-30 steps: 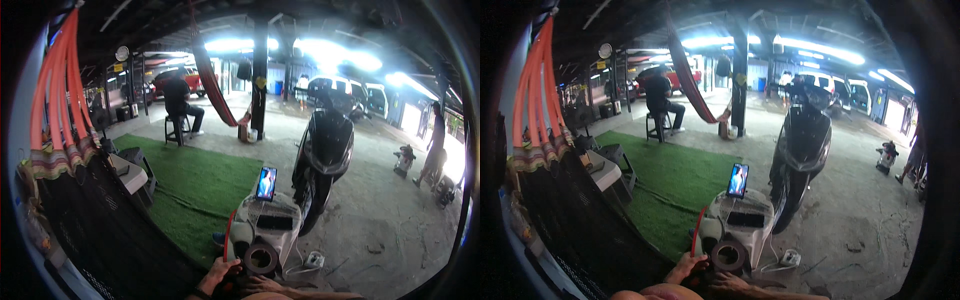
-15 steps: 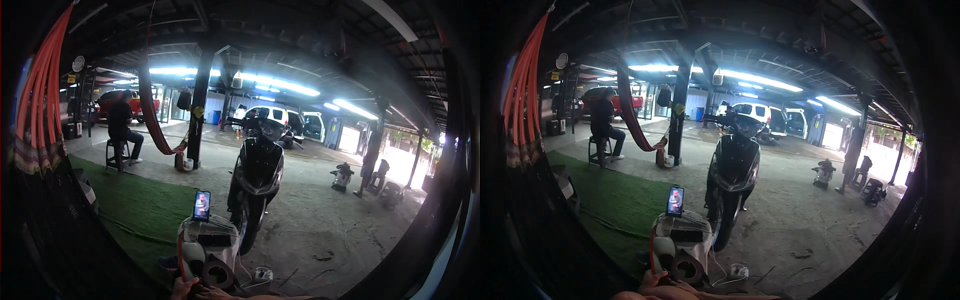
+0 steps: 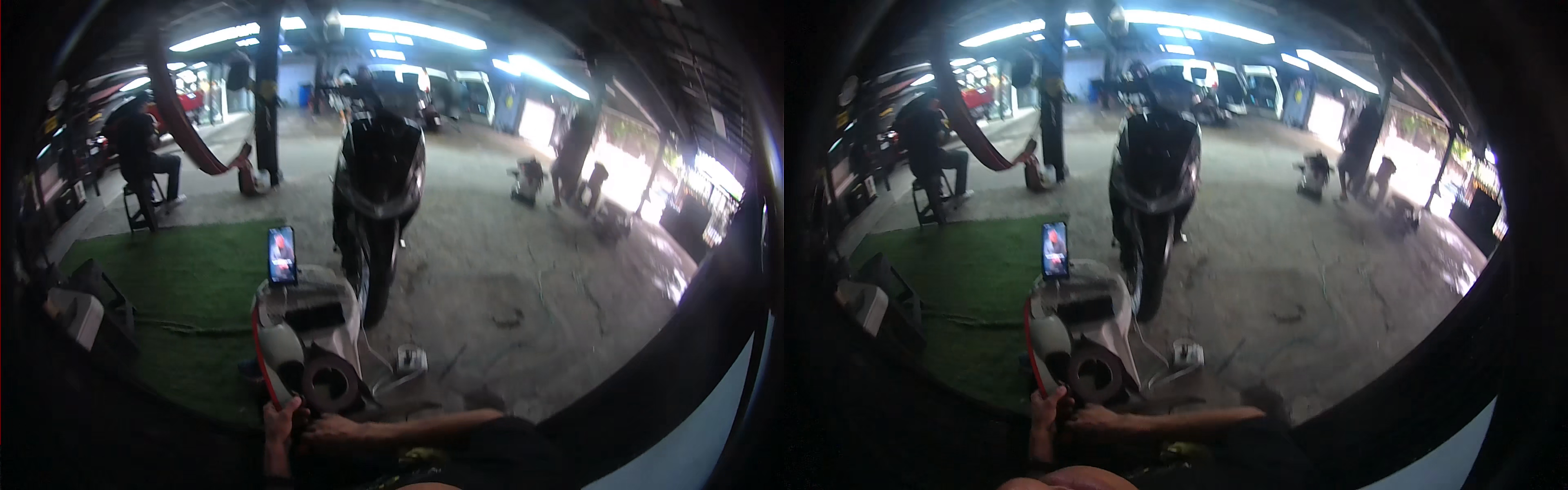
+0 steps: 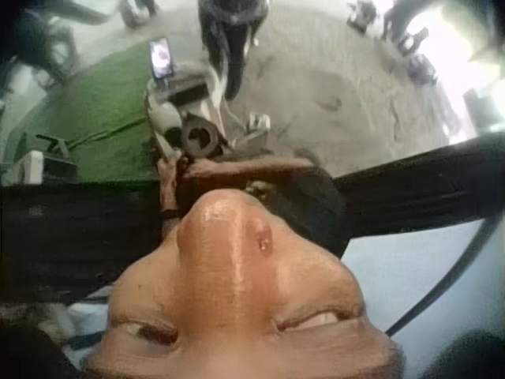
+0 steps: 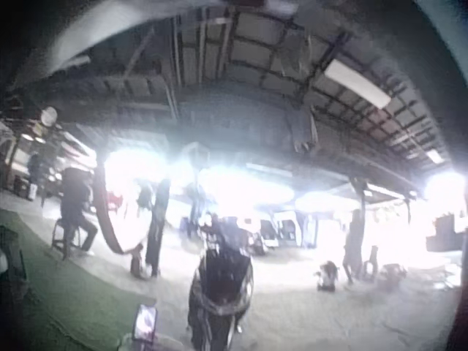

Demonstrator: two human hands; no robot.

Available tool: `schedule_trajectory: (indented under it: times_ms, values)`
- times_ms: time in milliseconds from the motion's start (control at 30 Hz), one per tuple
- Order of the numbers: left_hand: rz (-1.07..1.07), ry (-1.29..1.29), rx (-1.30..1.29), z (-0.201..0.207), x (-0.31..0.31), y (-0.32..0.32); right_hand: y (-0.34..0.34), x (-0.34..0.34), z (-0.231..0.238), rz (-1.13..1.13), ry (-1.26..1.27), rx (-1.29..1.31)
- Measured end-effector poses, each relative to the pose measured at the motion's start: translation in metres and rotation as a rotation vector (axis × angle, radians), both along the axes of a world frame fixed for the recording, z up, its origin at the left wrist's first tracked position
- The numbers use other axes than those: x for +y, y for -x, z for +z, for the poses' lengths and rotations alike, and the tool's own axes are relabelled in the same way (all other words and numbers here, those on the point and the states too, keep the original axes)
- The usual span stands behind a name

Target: The recorder applies adhesive tape and trims it with a utility knife to repair or prepare a plastic automotive trim piece.

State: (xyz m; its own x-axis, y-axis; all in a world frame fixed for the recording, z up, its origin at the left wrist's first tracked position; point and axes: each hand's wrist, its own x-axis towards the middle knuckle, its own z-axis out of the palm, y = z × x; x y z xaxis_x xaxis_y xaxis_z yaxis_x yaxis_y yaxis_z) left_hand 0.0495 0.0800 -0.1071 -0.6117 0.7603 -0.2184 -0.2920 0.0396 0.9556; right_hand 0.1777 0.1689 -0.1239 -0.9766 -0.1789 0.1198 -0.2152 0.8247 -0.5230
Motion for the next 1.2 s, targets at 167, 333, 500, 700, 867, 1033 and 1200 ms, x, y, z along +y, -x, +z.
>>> schedule_trajectory:
  times_ms: [167,333,500,700,867,1033,1200]
  values:
    - [0.060,0.019,-0.074,0.008,0.010,0.002,-0.003,0.010,0.008,0.001,0.030,0.046]
    - [0.040,0.060,-0.048,0.012,0.007,0.004,-0.009,0.006,0.021,-0.004,0.072,0.124]
    - [0.008,0.035,-0.050,0.014,0.011,0.004,-0.013,0.008,0.026,0.042,0.196,0.086]
    - [-0.010,0.010,-0.114,0.009,0.011,0.010,-0.014,0.012,0.043,-0.003,0.423,0.020]
    - [0.009,-0.009,-0.129,0.006,0.007,0.009,-0.012,0.027,0.062,-0.057,0.659,-0.190]
    - [0.093,-0.135,0.045,-0.044,-0.002,0.017,-0.002,0.050,0.069,-0.096,1.540,-0.126]
    - [0.052,-0.038,0.054,-0.025,-0.001,0.016,-0.003,0.033,0.053,-0.137,1.754,-0.318]
